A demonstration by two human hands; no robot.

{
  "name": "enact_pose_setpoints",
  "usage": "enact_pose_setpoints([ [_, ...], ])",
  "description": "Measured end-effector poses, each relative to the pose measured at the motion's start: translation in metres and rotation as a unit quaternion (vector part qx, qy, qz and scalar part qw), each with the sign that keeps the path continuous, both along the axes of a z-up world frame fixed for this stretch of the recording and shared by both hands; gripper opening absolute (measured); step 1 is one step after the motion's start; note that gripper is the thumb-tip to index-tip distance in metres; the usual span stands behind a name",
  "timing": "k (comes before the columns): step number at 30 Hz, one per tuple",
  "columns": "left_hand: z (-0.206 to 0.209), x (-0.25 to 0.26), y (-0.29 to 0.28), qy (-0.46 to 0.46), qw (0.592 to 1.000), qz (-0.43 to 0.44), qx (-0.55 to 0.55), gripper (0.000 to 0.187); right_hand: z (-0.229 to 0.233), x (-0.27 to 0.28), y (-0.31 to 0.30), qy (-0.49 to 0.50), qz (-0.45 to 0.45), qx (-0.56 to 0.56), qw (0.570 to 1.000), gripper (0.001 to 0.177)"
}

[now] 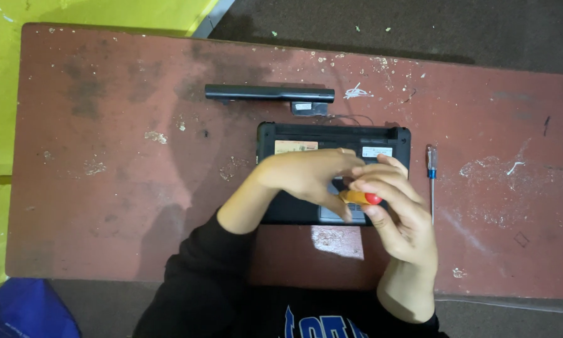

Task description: Disassembling a laptop using a screwdriver to remove the battery and access internal components.

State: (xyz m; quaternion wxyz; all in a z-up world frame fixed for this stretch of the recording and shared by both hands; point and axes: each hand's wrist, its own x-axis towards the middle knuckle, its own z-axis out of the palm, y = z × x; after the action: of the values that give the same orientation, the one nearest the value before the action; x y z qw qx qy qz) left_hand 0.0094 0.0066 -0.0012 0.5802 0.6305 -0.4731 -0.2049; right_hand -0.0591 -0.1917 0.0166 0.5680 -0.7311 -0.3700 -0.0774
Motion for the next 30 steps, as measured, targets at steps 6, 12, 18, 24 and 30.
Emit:
enact_pose_setpoints([
  [6,0.002,-0.002,0.008,0.049,0.999,-0.018,0.006,0.017,0.002,-0.001,0.001,0.029,0.036,0.005,0.999,0.020],
  [12,0.017,-0.013,-0.002,0.039,0.999,-0.015,0.012,0.033,0.008,0.006,0.002,-0.002,0.070,-0.009,0.997,0.027],
  [18,-0.030,-0.023,-0.047,-0.065,0.979,0.077,0.178,0.027,-0.011,-0.001,-0.008,-0.043,-0.015,-0.032,0.998,0.036],
  [24,-0.052,-0.025,-0.062,-0.170,0.955,0.194,0.148,0.043,-0.008,-0.002,-0.009,-0.023,-0.080,-0.008,0.997,0.030],
  [30,-0.040,-0.028,-0.035,-0.184,0.914,0.237,0.274,0.059,-0.008,-0.017,-0.074,0.000,-0.381,0.062,0.922,0.040],
])
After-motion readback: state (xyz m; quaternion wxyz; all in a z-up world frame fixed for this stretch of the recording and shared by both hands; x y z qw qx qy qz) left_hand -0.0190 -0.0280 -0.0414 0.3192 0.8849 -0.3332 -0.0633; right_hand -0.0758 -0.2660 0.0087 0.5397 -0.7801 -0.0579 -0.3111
